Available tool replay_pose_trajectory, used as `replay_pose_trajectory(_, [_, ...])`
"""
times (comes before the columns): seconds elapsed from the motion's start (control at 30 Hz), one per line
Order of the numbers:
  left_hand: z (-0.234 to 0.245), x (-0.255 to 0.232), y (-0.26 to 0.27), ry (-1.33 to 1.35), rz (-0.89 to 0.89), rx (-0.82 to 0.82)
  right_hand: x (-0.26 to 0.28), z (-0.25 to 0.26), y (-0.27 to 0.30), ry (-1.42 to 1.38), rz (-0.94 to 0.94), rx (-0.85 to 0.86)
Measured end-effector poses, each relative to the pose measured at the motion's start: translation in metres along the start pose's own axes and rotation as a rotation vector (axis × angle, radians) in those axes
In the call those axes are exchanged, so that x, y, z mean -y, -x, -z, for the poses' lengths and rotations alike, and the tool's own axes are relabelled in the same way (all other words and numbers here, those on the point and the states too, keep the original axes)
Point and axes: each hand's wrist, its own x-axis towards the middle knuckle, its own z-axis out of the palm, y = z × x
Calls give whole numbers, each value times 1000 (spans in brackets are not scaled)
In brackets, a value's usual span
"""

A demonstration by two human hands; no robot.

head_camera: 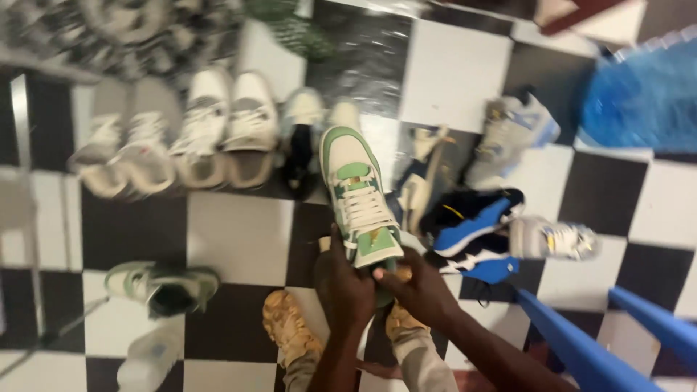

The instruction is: The person is arranging various pairs of sneakers on the floor in an organized manner.

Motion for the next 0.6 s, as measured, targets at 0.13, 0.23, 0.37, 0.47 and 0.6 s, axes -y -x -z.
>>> replay_pose_trajectory(0.13, [22,44,1,-133,-120,-244,8,-65,-19,-240,-329,99])
replay_pose_trajectory(0.23, [44,60,-5,293,-86,-278,12,-96,-35,37,-343,187])
replay_pose_trajectory(0.37, [75,97,-9,526,22,-389,10,-148,-54,397,151,108])
replay_pose_trajectory(0.47, [81,142,-13,475,-105,-531,28,-180,-67,429,371,160])
replay_pose_trajectory(0.6, [92,214,-28,642,221,-578,-61,-202,-158,1387,928,203])
